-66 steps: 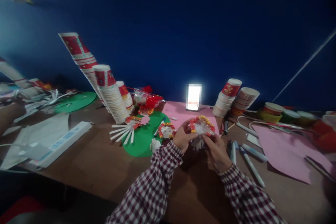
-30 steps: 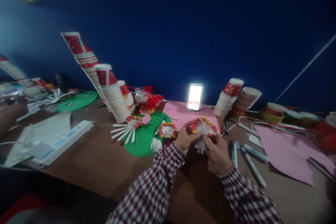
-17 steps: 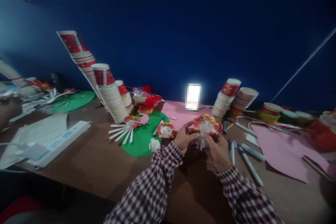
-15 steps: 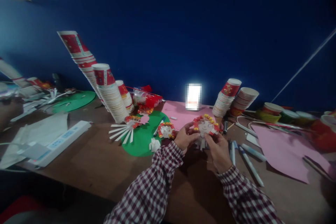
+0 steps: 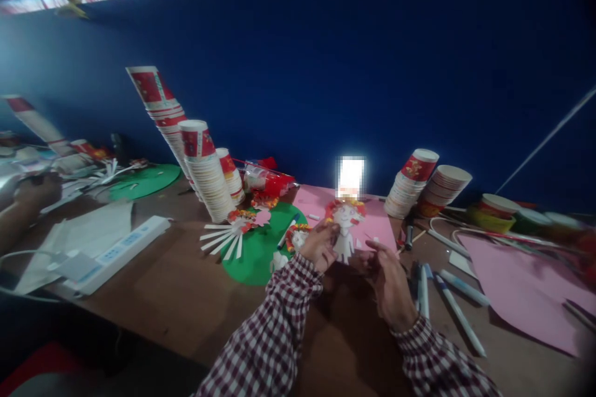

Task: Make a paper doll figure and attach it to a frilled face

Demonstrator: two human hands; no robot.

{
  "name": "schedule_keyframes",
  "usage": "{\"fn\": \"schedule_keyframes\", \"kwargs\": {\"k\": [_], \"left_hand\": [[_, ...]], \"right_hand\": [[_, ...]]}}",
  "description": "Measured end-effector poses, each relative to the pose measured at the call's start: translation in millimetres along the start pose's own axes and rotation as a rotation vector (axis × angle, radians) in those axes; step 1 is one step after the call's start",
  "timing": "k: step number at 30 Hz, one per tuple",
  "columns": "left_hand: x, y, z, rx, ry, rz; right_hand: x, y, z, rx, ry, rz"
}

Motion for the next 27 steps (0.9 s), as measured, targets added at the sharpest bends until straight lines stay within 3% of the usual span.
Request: {"fn": "schedule_keyframes", "kwargs": {"k": [5, 9, 15, 27], "left_hand": [[28.0, 0.8, 9.1, 0.012, -0.06, 0.144], [38.6, -2.4, 15.7, 0.014, -0.075, 0.185], [35.4, -1.2, 14.5, 0.021, -0.097, 0.176], [23.5, 9.6, 1.2, 0.055, -0.153, 0.112]], "right_hand": [[5.2, -6.5, 7.8, -0.056, -0.085, 0.01], [4.7, -9.4, 9.7, -0.106, -0.1, 0.053], [6.6, -8.7, 9.6, -0.168, -0.087, 0.086], [8.6, -9.8, 8.1, -0.163, -0.066, 0.046]]}}
Point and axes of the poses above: each hand's wrist, its own z-axis away from the middle knuckle, its own y-axis out of the back of the hand, x = y × z, the point moved 2 cm from there along -z, towards the middle knuckle, and after that the axes turned 14 degrees about y, right-handed, at the moved point
